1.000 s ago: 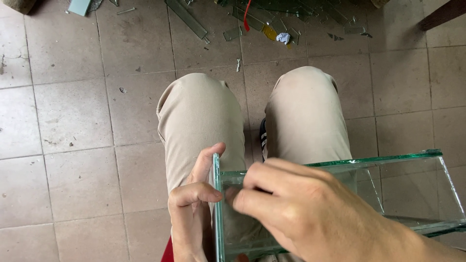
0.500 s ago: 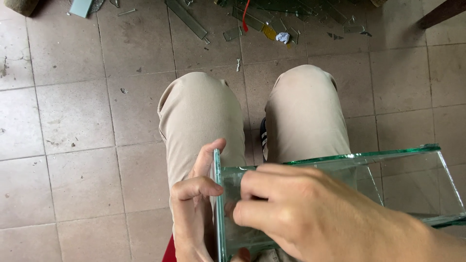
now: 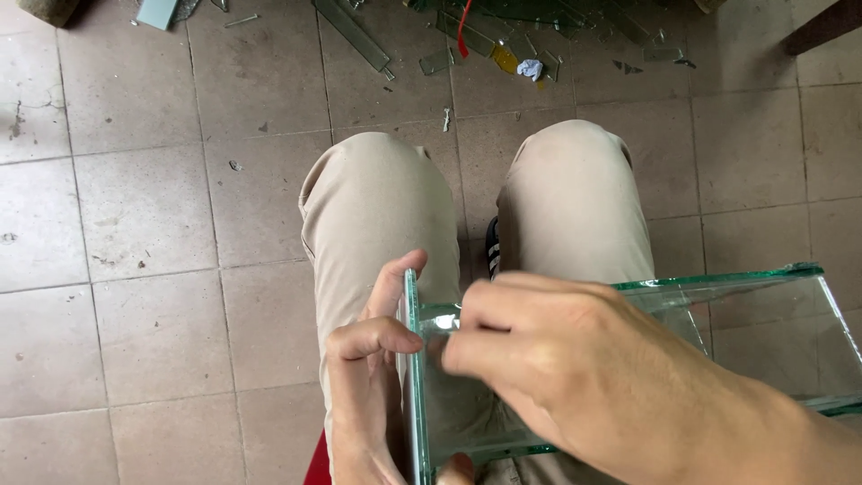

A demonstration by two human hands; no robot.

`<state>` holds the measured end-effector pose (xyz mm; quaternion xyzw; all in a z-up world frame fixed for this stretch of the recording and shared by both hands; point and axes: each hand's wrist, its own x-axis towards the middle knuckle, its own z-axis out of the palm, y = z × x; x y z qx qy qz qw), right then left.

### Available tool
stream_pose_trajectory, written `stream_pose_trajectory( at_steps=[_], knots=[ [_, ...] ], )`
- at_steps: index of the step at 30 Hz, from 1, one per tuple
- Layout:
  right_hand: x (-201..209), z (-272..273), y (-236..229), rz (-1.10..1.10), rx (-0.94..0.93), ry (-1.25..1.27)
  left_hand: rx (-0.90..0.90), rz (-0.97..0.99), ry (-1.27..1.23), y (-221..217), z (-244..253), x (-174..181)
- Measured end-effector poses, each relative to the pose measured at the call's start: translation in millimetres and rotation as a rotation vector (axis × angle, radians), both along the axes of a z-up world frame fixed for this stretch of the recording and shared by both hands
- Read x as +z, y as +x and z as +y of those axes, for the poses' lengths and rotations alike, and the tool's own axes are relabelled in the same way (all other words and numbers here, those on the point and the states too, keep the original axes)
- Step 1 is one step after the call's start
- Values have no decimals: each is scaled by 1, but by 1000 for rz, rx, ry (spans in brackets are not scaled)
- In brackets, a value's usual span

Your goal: Cleaning the edges of a small glass box using a razor blade to remove excess silicone or debris.

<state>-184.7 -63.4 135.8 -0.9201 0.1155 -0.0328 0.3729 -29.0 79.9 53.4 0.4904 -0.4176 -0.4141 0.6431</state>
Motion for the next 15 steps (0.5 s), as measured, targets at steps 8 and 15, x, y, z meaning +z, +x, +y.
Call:
stream_pose_trajectory(
  at_steps=[8, 15],
  knots=[
    [-3, 0, -1, 20, -51, -69, -63, 11, -36, 3, 1, 2],
    [1, 0, -2, 47, -11, -62, 8, 103, 116, 10, 9, -51]
  ],
)
